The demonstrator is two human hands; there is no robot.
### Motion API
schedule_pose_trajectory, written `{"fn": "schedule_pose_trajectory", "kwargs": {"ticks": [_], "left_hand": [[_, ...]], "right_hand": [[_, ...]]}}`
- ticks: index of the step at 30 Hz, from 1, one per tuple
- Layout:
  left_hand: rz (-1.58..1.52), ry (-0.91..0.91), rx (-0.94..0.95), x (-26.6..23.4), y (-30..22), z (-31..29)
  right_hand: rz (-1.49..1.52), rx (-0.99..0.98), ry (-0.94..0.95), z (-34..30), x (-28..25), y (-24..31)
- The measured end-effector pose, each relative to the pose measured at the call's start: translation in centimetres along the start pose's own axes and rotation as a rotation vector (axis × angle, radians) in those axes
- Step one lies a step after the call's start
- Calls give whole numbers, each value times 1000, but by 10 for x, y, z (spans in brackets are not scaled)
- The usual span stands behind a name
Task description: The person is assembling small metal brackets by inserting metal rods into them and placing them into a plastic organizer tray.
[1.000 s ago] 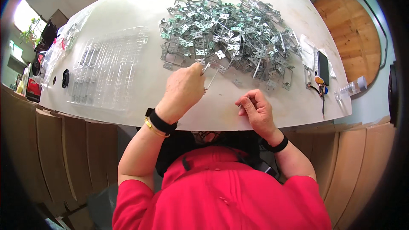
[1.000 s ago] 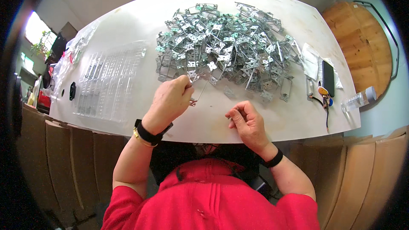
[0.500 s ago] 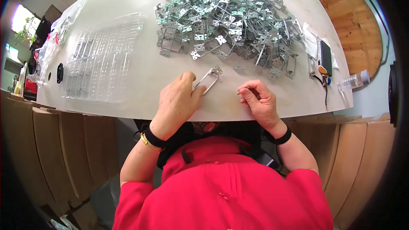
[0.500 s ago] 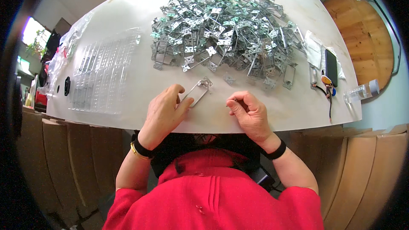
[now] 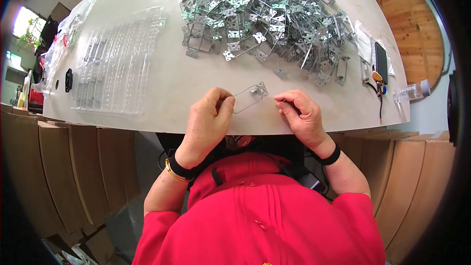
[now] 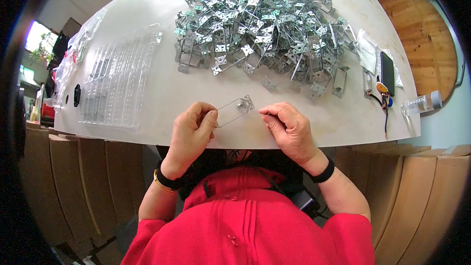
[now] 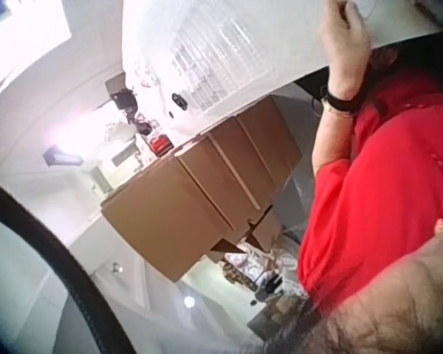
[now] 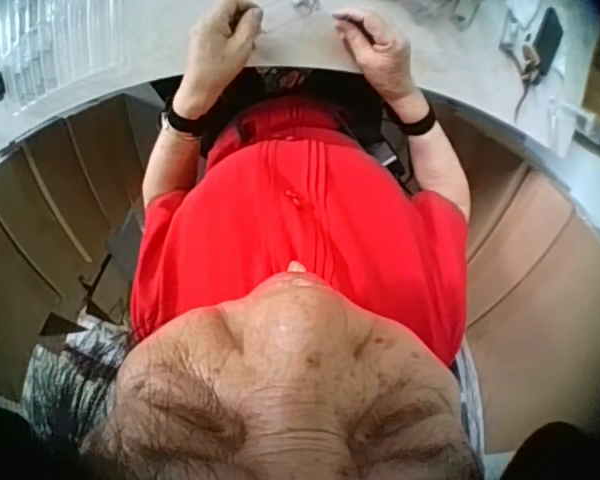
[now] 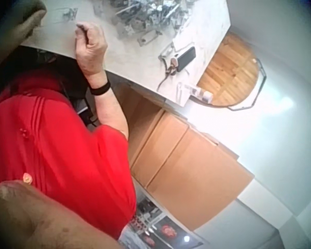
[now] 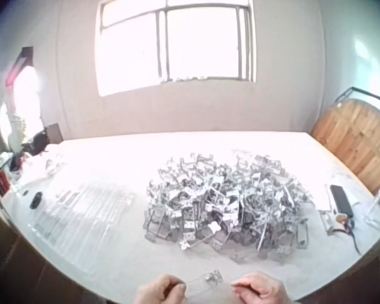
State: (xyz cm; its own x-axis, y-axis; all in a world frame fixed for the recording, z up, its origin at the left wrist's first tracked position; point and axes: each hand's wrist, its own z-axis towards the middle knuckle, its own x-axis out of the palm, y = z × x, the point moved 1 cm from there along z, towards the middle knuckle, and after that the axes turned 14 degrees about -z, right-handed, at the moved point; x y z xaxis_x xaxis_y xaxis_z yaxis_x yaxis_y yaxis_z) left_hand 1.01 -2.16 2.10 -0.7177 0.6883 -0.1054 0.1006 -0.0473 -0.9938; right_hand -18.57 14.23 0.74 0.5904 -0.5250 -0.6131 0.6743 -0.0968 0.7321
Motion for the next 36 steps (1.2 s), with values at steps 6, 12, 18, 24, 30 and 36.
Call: {"fn": "schedule_pose_trajectory", "kwargs": {"ticks": [6, 12, 18, 24, 30, 36], "left_hand": [[-55, -26, -106, -2, 5, -1], [-118, -113, -96, 1, 10, -3], [-251, -134, -193, -1, 5, -4], [-289, -138, -181, -2, 3, -2], [-308, -121, -191, -5, 8, -2], [-334, -125, -174, -6, 10, -3]], "right_hand": [[-62, -17, -21, -2, 1, 3], [-106, -39, -45, -2, 2, 2], [-30, 26, -19, -3, 3, -5], [66, 84, -87, 6, 10, 3], [85, 52, -128, 10, 20, 7], [78, 37, -159, 12, 29, 10]]}}
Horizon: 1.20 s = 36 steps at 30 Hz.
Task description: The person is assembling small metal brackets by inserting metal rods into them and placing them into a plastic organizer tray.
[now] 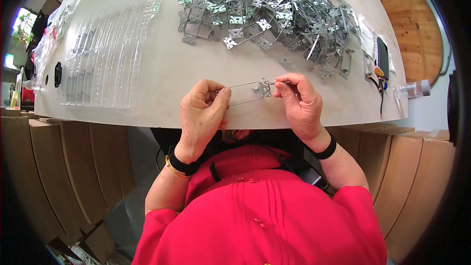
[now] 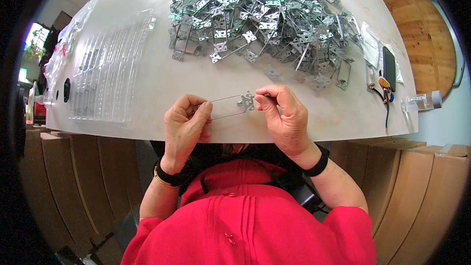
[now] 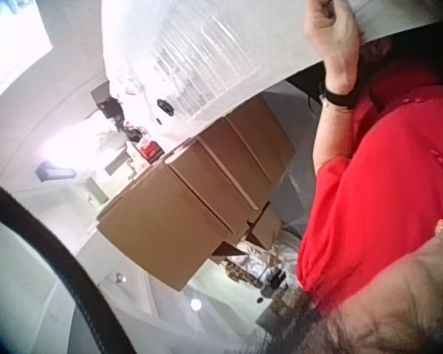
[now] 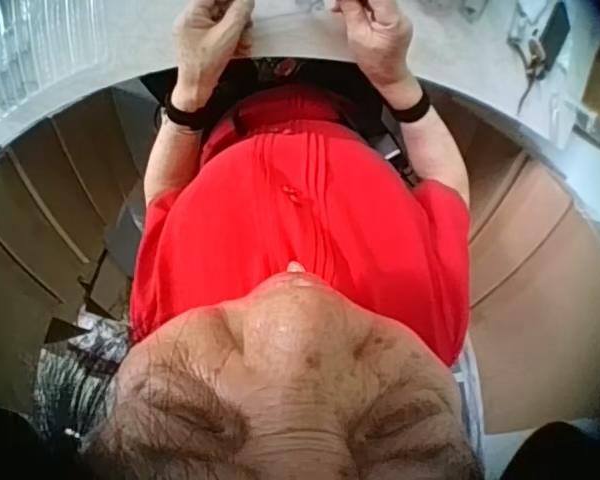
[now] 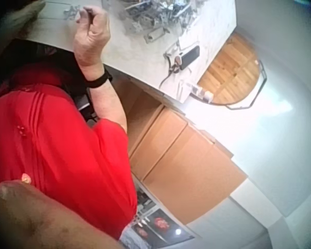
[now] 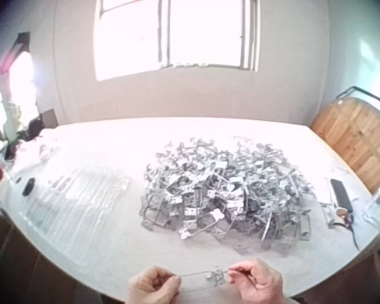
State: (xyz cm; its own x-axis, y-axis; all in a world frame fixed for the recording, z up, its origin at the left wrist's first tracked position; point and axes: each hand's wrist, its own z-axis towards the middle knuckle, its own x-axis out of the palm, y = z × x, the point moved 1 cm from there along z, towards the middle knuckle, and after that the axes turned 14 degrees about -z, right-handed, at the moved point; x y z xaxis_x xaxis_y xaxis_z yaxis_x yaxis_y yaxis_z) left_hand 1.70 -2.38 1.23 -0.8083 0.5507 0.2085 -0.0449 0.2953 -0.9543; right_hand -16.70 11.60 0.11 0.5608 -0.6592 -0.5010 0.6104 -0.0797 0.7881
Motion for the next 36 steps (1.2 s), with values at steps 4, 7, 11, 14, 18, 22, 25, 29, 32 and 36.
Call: {"fn": "schedule_pose_trajectory", "kwargs": {"ticks": [4, 7, 11, 14, 18, 22, 25, 29, 32, 36], "left_hand": [[-16, 7, -20, 0, -2, -3], [-26, 12, -33, 0, -2, -4], [-30, 26, -13, 2, 0, -4], [-30, 31, -3, 3, -1, -5], [-25, 41, 28, 3, 1, -5], [-35, 48, 33, 3, 2, -5], [-43, 45, 35, 3, 3, -5], [-66, 52, 46, 3, 5, -5], [-73, 33, 54, 6, 4, -6], [-40, 38, 49, 3, 4, -6]], "right_hand": [[12, -19, 4, -1, 5, -5], [-23, -37, -14, 1, 5, -3], [-31, -30, -5, 2, 4, -2], [-41, -35, -11, 2, 4, -4], [-60, -47, -26, 2, 5, -5], [-62, -40, -25, 1, 5, -6], [-81, -34, -11, 2, 4, -4], [-81, -44, -7, 2, 4, -4], [-101, -64, -10, 2, 4, -4], [-163, -100, -22, 4, 3, -1]]}}
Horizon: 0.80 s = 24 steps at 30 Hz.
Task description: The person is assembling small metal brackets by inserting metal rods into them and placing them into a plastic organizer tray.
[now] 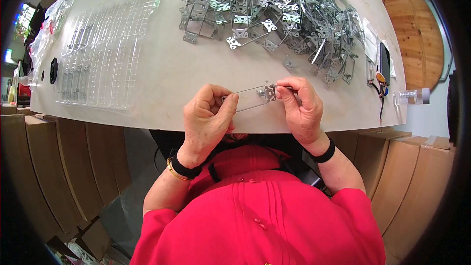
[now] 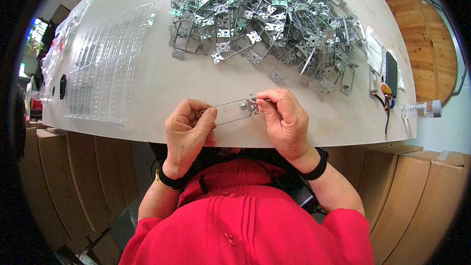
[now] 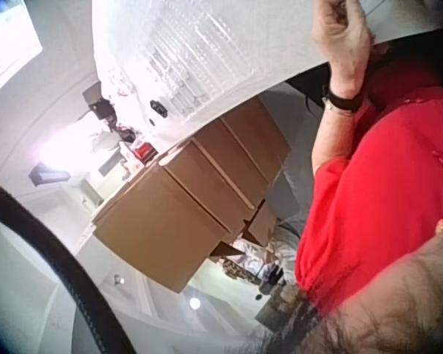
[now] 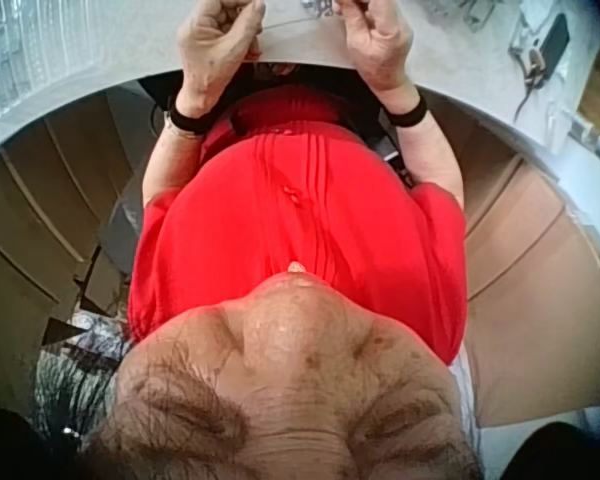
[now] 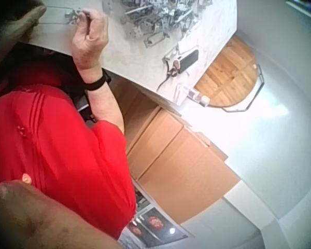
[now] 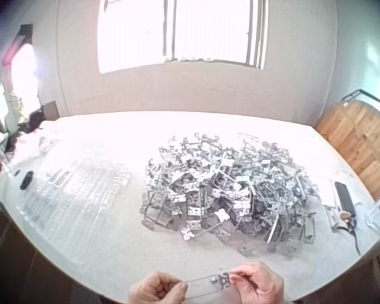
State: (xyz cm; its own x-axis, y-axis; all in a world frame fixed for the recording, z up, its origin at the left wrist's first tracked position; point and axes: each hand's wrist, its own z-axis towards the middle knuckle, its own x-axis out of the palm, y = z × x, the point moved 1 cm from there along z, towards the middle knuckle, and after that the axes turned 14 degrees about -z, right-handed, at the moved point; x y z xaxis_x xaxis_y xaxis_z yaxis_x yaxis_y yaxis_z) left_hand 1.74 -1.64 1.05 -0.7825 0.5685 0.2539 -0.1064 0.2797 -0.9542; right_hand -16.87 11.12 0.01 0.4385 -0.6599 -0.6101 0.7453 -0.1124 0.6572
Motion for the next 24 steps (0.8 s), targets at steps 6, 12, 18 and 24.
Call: {"fn": "schedule_pose_trajectory", "kwargs": {"ticks": [6, 12, 18, 24], "left_hand": [[40, 2, 31, 1, 1, -1], [4, -33, 40, 3, 3, -1], [67, 9, 42, -1, 5, 0], [53, 7, 47, -1, 6, -1]], "right_hand": [[-45, -50, -5, 3, -2, 4], [-85, -109, -11, 6, -3, 7], [-24, 1, 13, 3, -3, 7], [-115, -115, -15, 6, -4, 6]]}}
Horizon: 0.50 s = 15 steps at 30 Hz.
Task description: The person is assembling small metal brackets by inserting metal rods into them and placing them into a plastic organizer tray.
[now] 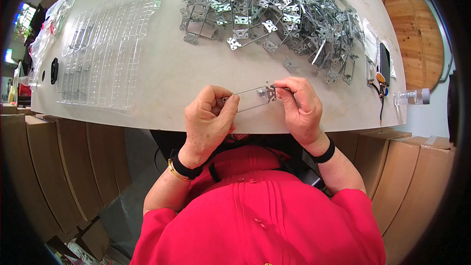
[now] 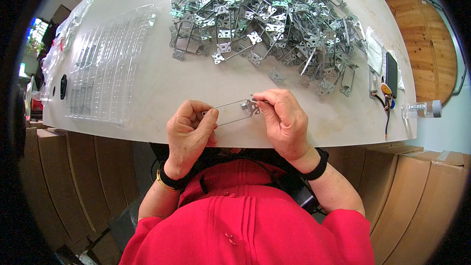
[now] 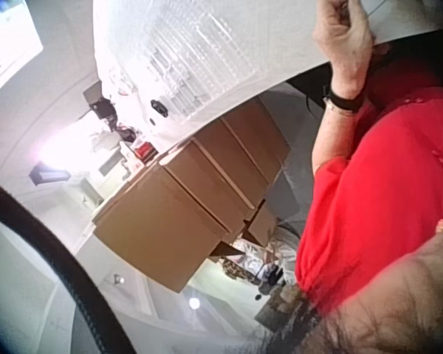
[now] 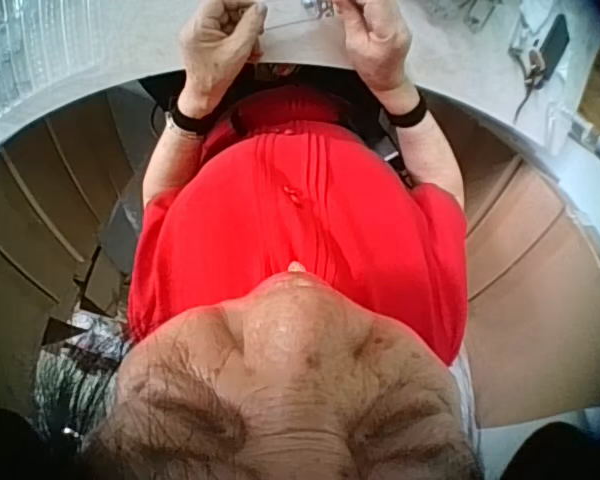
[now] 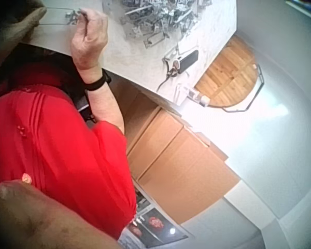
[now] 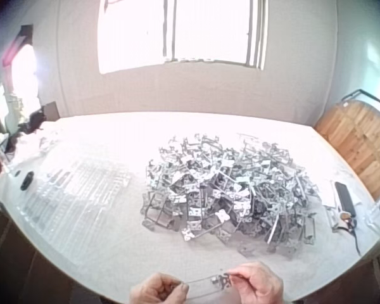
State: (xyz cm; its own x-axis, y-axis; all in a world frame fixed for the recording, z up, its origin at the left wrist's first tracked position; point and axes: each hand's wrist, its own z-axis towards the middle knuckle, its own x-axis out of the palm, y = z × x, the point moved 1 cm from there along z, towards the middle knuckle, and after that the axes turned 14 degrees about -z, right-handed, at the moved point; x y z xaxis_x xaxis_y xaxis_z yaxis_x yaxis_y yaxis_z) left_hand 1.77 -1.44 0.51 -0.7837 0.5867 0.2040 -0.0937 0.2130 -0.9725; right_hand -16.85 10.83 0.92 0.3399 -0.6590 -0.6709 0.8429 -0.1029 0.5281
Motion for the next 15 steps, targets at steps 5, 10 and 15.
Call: {"fn": "schedule_pose_trajectory", "kwargs": {"ticks": [5, 10, 15], "left_hand": [[-1, 2, -11, 0, 0, 0], [13, 5, -8, 0, -1, 0], [-15, -43, 0, 2, 0, 1]], "right_hand": [[34, 37, 5, -2, 1, 0], [58, 64, 9, -2, 0, 0], [-15, -13, -15, 1, 2, 1]]}}
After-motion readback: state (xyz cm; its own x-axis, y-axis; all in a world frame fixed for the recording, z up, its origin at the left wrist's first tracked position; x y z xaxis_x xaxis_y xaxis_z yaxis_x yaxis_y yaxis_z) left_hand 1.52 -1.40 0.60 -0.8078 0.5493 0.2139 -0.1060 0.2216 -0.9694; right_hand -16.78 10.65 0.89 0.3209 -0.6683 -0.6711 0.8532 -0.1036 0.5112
